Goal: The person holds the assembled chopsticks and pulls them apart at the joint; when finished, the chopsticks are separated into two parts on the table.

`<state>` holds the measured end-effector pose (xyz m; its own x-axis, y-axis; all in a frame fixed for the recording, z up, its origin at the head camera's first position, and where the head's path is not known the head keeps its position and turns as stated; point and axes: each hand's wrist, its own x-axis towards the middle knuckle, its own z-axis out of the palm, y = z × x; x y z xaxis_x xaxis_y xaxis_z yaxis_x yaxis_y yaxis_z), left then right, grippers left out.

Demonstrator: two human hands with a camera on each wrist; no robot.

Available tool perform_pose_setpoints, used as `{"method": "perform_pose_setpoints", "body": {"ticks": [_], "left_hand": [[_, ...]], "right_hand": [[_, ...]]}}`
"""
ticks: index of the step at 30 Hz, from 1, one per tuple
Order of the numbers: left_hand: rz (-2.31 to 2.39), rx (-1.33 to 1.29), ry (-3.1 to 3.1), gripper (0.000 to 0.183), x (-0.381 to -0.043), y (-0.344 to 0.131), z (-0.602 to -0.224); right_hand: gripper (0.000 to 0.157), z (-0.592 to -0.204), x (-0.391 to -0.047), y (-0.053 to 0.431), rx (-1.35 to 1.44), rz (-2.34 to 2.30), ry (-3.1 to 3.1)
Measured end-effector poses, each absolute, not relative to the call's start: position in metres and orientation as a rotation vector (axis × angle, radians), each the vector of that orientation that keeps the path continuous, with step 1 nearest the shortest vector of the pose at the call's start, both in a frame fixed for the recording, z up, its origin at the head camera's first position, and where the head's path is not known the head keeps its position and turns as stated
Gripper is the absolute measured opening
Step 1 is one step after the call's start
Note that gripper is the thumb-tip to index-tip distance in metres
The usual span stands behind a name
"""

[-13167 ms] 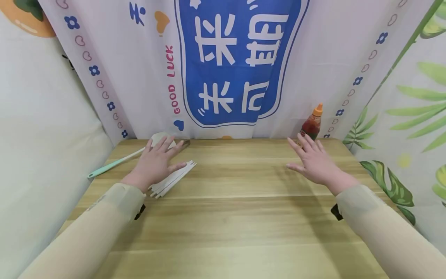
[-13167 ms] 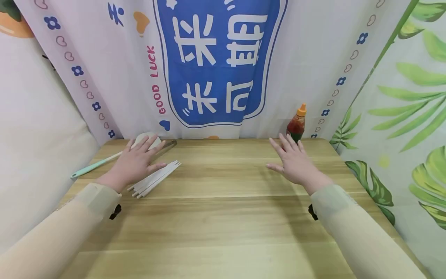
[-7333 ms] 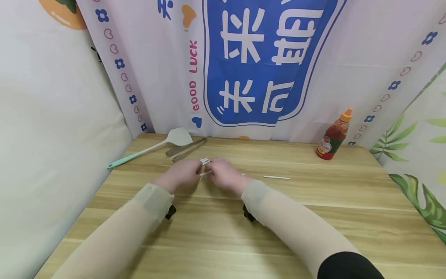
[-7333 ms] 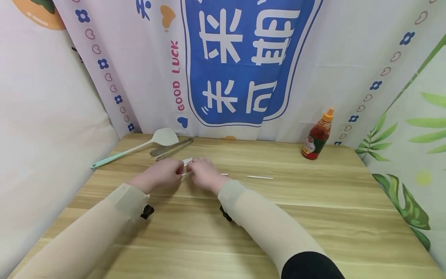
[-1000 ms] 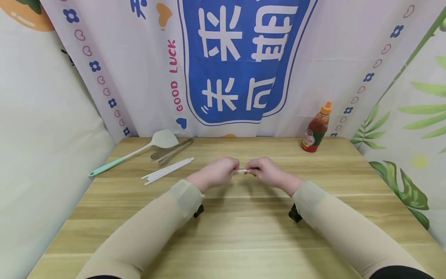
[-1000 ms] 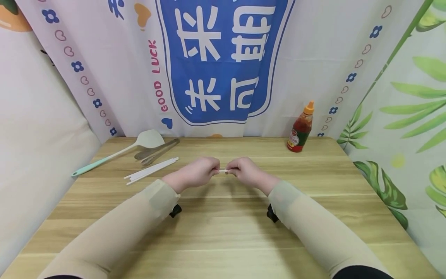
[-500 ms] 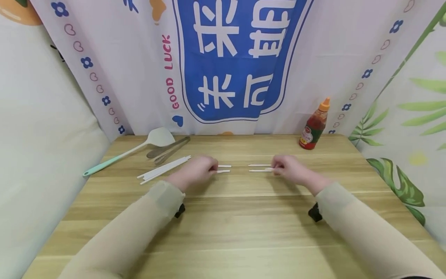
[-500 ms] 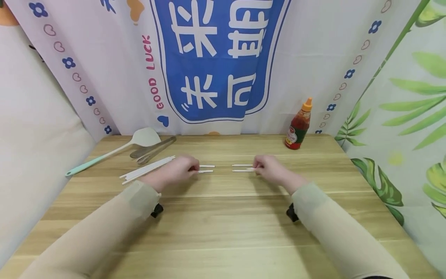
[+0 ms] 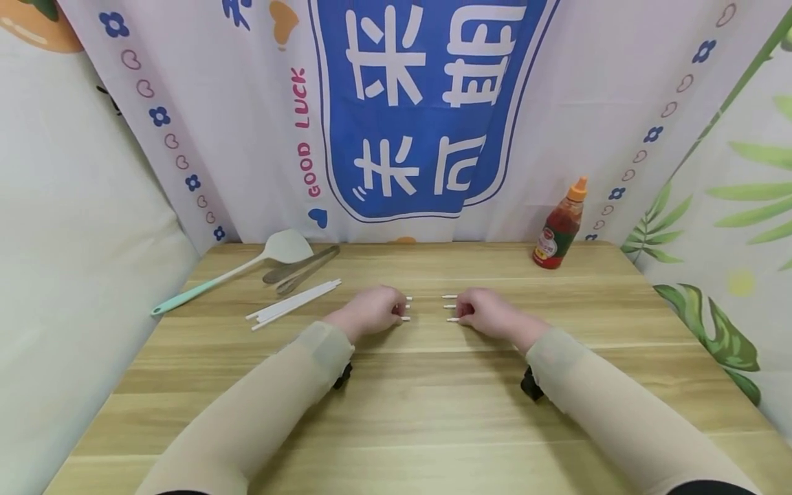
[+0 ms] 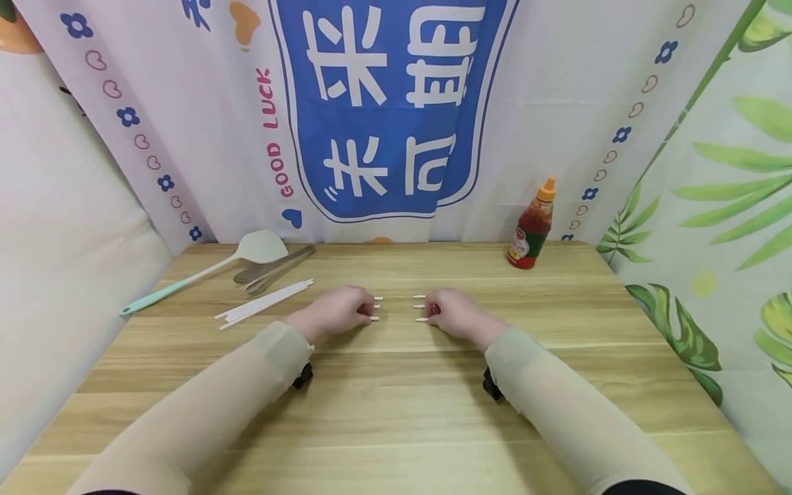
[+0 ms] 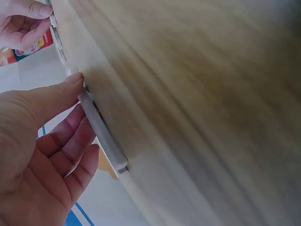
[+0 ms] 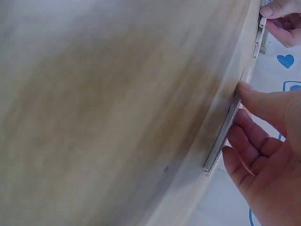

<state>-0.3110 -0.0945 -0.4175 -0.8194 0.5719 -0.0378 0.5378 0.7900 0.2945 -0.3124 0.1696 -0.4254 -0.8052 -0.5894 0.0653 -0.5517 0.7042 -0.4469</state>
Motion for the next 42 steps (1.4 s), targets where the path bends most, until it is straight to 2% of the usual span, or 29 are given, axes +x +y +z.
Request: {"method": "perform_pose_setpoints", "body": {"ticks": [4,9,15,20,27,31,42], "left_hand": [[0.529,0.845,2.847,0.013,-0.306,-0.108,-0.413],[0.614,0.758,2.966,0.008,-0.301,-0.154,-0.398],[0.49,0.507,3.073,0.008,-0.299,-0.221,-0.383],[0.367,0.414,3.057,0.008,-0.288,-0.255,-0.387],[0.274,0.398,3.045,0.008,-0.28,-0.271,-0.398],[0.299,0.368,3.035,0.004,-0.282,-0.271,-0.401],[0.315,0.369,3.041,0.007,-0.284,-0.273,-0.409]], "right_hand": [[0.015,-0.424,-0.311,0.168,-0.937,-0.72,2.81],[0.015,-0.425,-0.31,0.168,-0.927,-0.731,2.815],[0.017,-0.428,-0.31,0.172,-0.918,-0.74,2.847],[0.018,-0.429,-0.309,0.172,-0.915,-0.731,2.841],[0.02,-0.424,-0.31,0.169,-0.891,-0.66,2.826],[0.02,-0.423,-0.31,0.168,-0.877,-0.643,2.821],[0.018,-0.422,-0.312,0.167,-0.812,-0.631,2.809]]}}
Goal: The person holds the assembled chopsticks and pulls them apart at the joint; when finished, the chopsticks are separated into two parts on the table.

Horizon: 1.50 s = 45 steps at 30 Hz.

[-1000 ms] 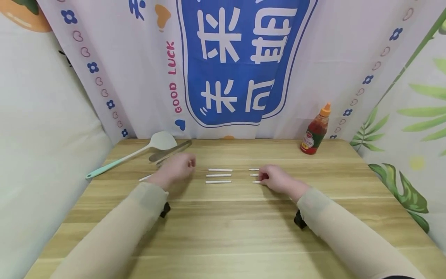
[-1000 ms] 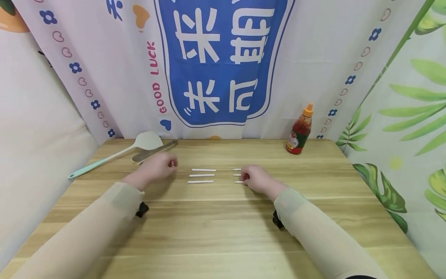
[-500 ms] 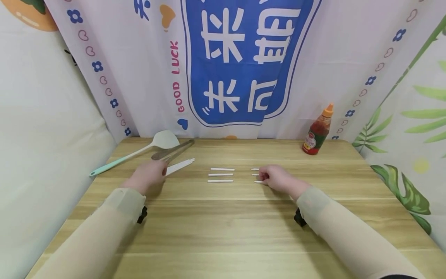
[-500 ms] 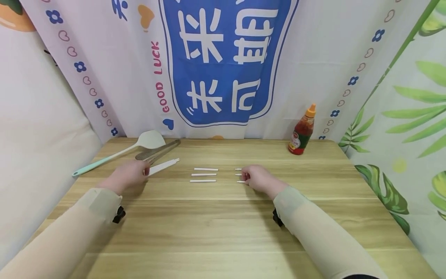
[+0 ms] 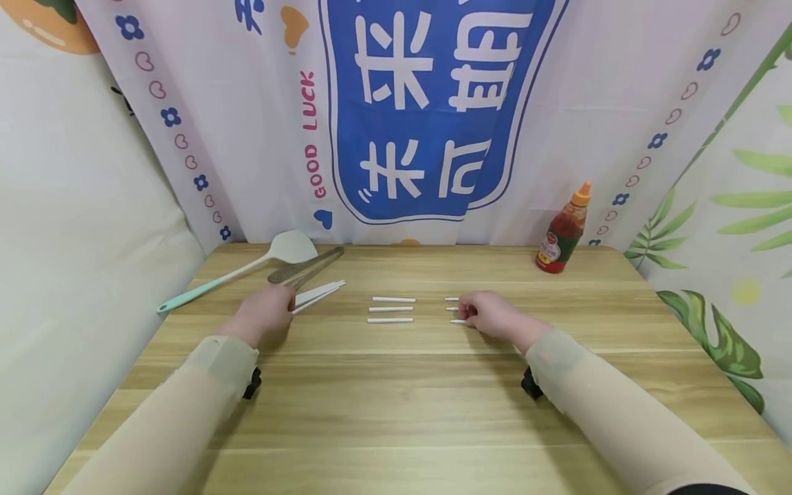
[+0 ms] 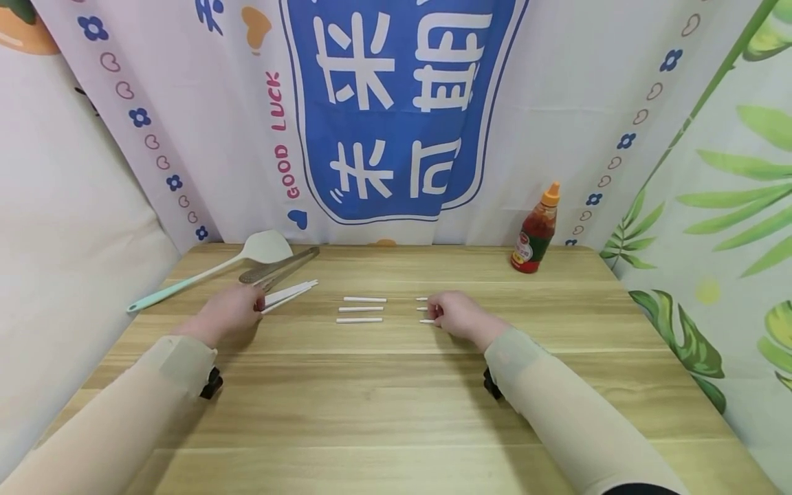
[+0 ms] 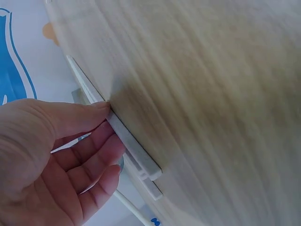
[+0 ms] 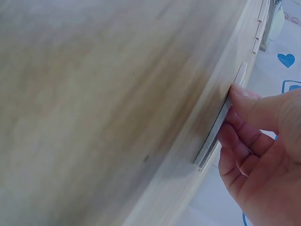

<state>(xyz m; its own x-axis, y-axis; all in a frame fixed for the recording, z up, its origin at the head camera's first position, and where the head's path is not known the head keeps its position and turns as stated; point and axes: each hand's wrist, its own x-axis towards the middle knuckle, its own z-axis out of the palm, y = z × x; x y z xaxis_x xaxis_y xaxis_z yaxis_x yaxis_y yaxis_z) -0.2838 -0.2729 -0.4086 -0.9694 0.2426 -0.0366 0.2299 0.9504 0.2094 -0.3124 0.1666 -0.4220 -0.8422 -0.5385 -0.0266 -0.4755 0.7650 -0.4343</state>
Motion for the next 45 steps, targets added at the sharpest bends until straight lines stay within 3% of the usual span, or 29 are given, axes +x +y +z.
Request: {"method": "perform_pose_setpoints", "body": {"ticks": [10,15,23,26,30,35,45], "left_hand": [[0.364,0.451,3.061,0.011,-0.276,-0.258,-0.4],[0.666,0.602,3.017,0.004,-0.277,-0.223,-0.392],[0.972,0.731,2.775,0.009,-0.27,-0.155,-0.385],[0.983,0.817,2.755,0.009,-0.264,-0.138,-0.384],[1.014,0.894,2.724,0.009,-0.254,-0.119,-0.379],[1.028,0.945,2.723,0.008,-0.242,-0.106,-0.37],[0.731,1.169,2.745,0.019,-0.224,-0.102,-0.363]], "right_hand": [[0.019,-0.424,-0.313,0.165,-0.888,-0.646,2.804],[0.02,-0.425,-0.312,0.166,-0.95,-0.604,2.83],[0.014,-0.407,-0.303,0.162,-1.001,-0.685,2.896],[0.012,-0.391,-0.291,0.151,-1.102,-0.819,2.943],[0.021,-0.376,-0.272,0.133,-1.239,-0.866,2.859],[0.003,-0.374,-0.257,0.121,-1.239,-0.906,2.725],[0.009,-0.369,-0.234,0.13,-1.434,-0.906,2.71]]}}
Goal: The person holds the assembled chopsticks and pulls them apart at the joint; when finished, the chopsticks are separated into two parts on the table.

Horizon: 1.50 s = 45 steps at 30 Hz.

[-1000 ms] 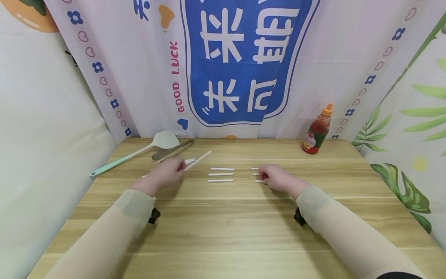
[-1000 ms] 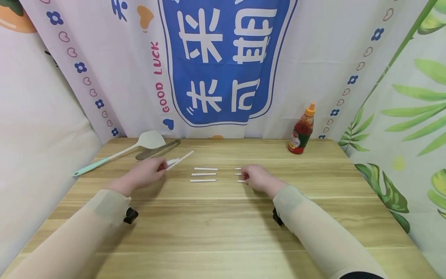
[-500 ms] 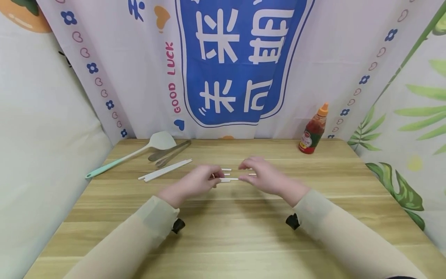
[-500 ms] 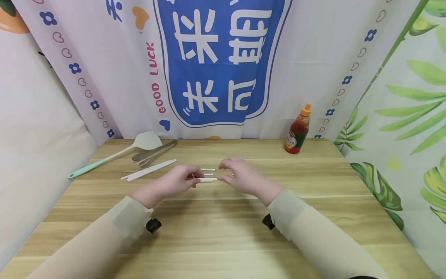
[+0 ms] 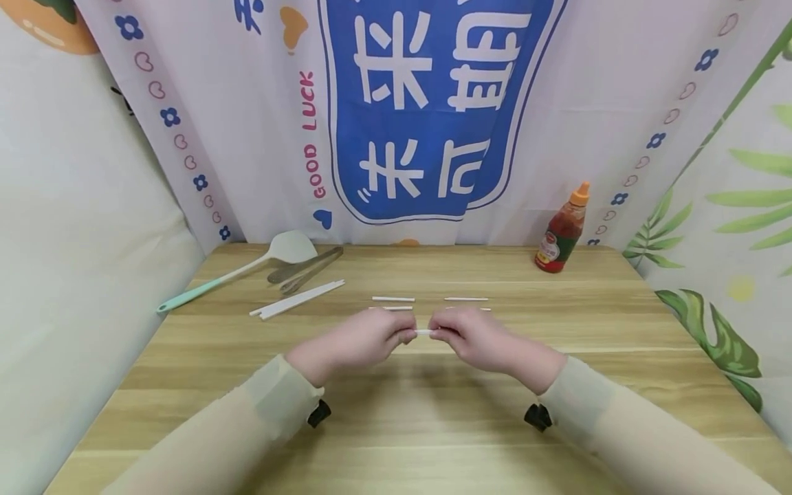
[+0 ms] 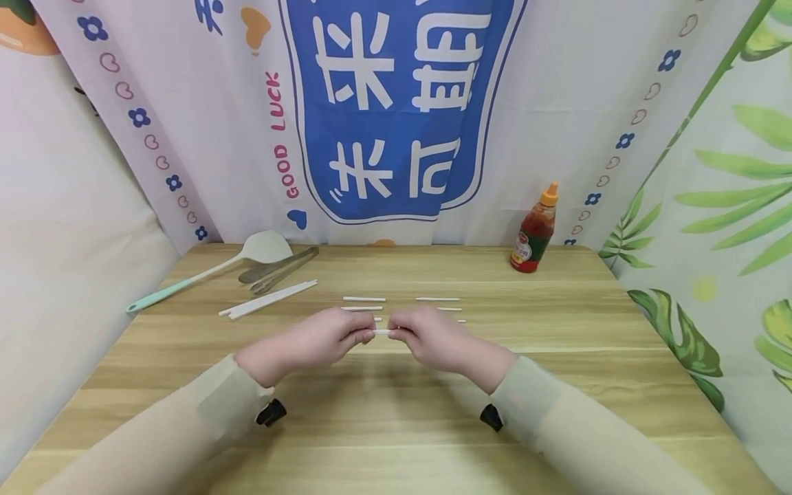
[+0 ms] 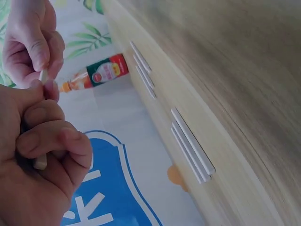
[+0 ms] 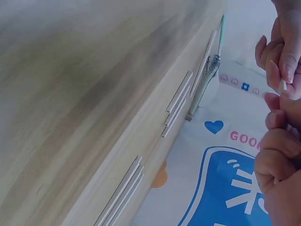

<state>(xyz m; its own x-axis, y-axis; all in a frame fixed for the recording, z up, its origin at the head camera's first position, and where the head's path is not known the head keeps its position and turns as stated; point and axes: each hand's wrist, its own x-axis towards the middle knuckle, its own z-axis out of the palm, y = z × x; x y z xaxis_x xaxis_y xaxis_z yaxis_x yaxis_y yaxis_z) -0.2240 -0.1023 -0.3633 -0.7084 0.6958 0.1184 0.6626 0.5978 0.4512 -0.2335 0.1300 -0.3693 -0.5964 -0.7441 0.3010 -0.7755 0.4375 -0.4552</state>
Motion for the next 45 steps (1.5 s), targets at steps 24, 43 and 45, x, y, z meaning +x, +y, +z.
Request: {"method": "perform_pose_setpoints", "body": {"ticks": [24,43,45], "left_hand": [[0.862,1.256,2.665,0.018,-0.23,-0.099,-0.363],[0.957,1.281,2.604,0.019,-0.237,-0.095,-0.371],[0.98,1.27,2.592,0.019,-0.238,-0.095,-0.373]], "right_hand": [[0.011,-0.368,-0.231,0.137,1.339,0.984,-2.649],[0.013,-0.366,-0.234,0.142,1.342,1.007,-2.672],[0.012,-0.367,-0.234,0.142,1.352,0.984,-2.67]]}}
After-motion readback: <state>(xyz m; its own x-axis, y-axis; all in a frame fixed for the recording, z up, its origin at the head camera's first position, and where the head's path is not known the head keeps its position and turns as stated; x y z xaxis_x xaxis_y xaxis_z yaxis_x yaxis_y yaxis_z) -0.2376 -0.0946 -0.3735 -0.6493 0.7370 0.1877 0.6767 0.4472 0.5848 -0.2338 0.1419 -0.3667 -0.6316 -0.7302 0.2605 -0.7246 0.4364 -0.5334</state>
